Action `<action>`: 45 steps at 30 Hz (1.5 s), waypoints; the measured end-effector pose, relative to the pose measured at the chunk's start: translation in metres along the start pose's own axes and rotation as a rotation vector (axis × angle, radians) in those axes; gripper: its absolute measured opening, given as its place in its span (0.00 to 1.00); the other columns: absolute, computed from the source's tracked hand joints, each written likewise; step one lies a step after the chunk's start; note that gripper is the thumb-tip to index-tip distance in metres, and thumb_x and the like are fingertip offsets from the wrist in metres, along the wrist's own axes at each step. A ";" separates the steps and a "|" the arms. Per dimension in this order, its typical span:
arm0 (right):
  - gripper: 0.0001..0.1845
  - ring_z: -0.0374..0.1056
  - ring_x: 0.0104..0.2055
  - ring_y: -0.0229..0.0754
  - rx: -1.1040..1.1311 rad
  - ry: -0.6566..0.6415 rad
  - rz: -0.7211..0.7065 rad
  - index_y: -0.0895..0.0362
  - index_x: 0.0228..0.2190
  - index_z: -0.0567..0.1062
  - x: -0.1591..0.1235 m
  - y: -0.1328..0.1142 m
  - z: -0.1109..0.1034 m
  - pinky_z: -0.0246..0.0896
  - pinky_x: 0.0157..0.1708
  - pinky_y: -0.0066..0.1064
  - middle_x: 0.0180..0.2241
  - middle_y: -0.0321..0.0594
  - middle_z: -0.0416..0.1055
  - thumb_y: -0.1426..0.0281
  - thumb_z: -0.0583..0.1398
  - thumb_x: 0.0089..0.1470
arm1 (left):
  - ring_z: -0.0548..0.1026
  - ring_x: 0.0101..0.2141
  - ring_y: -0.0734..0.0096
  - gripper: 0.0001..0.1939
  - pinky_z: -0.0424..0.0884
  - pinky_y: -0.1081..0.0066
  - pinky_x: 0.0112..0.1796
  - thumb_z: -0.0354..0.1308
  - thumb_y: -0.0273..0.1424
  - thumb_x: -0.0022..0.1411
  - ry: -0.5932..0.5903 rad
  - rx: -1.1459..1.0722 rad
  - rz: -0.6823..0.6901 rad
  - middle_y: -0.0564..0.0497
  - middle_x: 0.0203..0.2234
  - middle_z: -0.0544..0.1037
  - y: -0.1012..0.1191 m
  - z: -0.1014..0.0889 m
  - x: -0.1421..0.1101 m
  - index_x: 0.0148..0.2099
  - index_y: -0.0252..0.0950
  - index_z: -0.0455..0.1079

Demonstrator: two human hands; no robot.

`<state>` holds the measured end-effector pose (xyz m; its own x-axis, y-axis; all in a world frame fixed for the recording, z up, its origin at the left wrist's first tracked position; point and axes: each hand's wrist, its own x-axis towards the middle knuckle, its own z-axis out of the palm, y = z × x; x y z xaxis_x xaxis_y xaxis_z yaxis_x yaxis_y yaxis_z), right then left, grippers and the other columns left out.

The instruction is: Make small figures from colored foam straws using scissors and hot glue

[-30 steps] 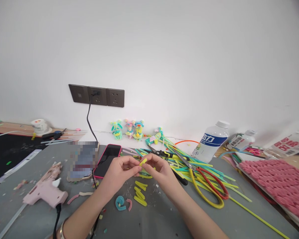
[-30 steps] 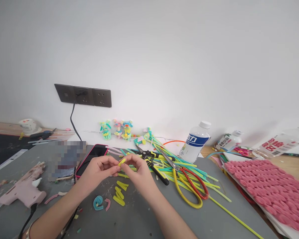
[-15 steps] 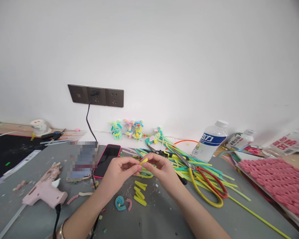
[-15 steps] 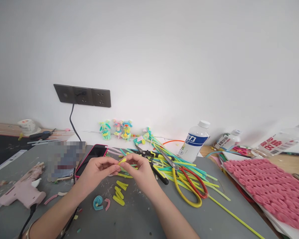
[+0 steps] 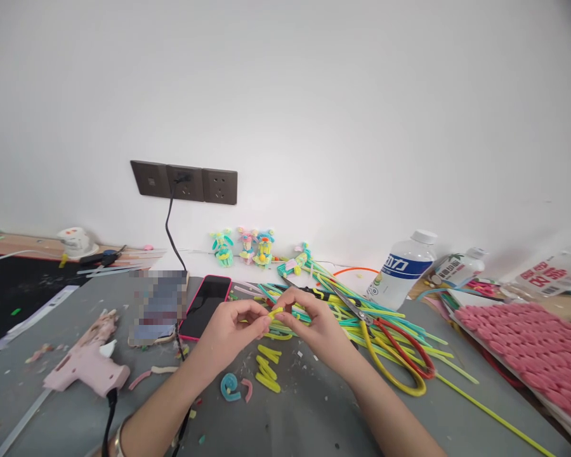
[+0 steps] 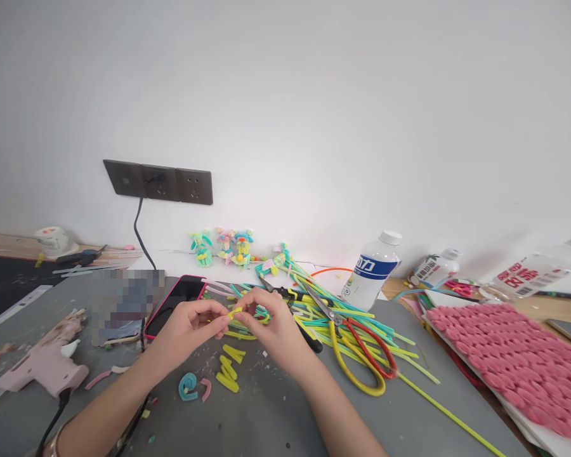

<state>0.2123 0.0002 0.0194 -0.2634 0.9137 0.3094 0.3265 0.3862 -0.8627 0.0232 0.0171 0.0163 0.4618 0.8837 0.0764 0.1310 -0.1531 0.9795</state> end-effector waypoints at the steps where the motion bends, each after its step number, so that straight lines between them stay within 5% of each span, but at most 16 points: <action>1: 0.09 0.64 0.34 0.41 -0.029 -0.007 -0.007 0.54 0.31 0.73 0.000 0.000 -0.002 0.57 0.37 0.31 0.31 0.37 0.70 0.64 0.59 0.61 | 0.69 0.27 0.74 0.11 0.66 0.75 0.30 0.57 0.35 0.63 -0.001 0.009 -0.001 0.54 0.24 0.72 -0.001 0.000 0.000 0.31 0.34 0.72; 10: 0.11 0.64 0.32 0.40 0.116 -0.008 0.026 0.55 0.31 0.69 -0.002 0.001 0.003 0.58 0.35 0.31 0.28 0.36 0.67 0.62 0.57 0.63 | 0.71 0.25 0.74 0.17 0.67 0.74 0.30 0.49 0.41 0.69 -0.157 0.009 -0.026 0.54 0.25 0.72 -0.001 0.002 -0.001 0.34 0.35 0.69; 17: 0.13 0.56 0.29 0.40 -0.185 0.213 -0.071 0.54 0.26 0.62 -0.006 0.003 0.021 0.51 0.35 0.34 0.26 0.34 0.62 0.66 0.54 0.63 | 0.69 0.25 0.72 0.18 0.61 0.74 0.27 0.48 0.33 0.69 0.086 0.426 0.228 0.53 0.21 0.70 -0.008 0.006 -0.001 0.26 0.36 0.67; 24: 0.18 0.53 0.29 0.38 0.408 0.076 0.084 0.54 0.27 0.63 -0.005 -0.003 0.017 0.50 0.30 0.30 0.27 0.33 0.58 0.56 0.58 0.61 | 0.72 0.26 0.72 0.17 0.65 0.75 0.29 0.49 0.32 0.70 0.089 0.377 0.388 0.52 0.23 0.76 -0.002 0.002 -0.005 0.29 0.36 0.72; 28: 0.19 0.51 0.27 0.36 0.514 -0.009 0.128 0.55 0.26 0.65 -0.003 -0.005 0.011 0.48 0.28 0.29 0.25 0.32 0.58 0.55 0.60 0.59 | 0.74 0.30 0.70 0.15 0.67 0.74 0.33 0.50 0.31 0.69 0.060 0.370 0.386 0.51 0.26 0.78 0.001 0.000 -0.005 0.33 0.37 0.75; 34: 0.21 0.53 0.27 0.36 0.292 -0.056 0.212 0.55 0.25 0.64 -0.001 -0.002 0.003 0.48 0.27 0.28 0.24 0.31 0.59 0.51 0.61 0.57 | 0.77 0.34 0.65 0.09 0.72 0.72 0.33 0.56 0.36 0.65 0.061 0.188 0.099 0.49 0.33 0.80 -0.002 -0.002 0.001 0.38 0.38 0.75; 40: 0.16 0.59 0.28 0.39 -0.225 -0.022 0.128 0.55 0.26 0.70 0.002 0.014 -0.006 0.51 0.30 0.31 0.26 0.35 0.66 0.60 0.56 0.62 | 0.73 0.30 0.69 0.07 0.67 0.74 0.30 0.56 0.33 0.62 0.003 0.301 0.037 0.51 0.28 0.77 -0.006 -0.007 0.004 0.33 0.37 0.73; 45: 0.06 0.67 0.32 0.41 -0.512 -0.210 0.053 0.54 0.27 0.74 -0.001 0.020 -0.002 0.54 0.40 0.35 0.29 0.35 0.71 0.71 0.63 0.56 | 0.71 0.28 0.71 0.07 0.63 0.75 0.26 0.55 0.32 0.61 0.059 0.378 0.053 0.53 0.27 0.75 -0.006 -0.009 0.006 0.33 0.37 0.71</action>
<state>0.2208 0.0069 0.0019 -0.3925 0.9091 0.1394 0.7300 0.4001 -0.5541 0.0170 0.0274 0.0124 0.4269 0.8923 0.1469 0.4276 -0.3423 0.8366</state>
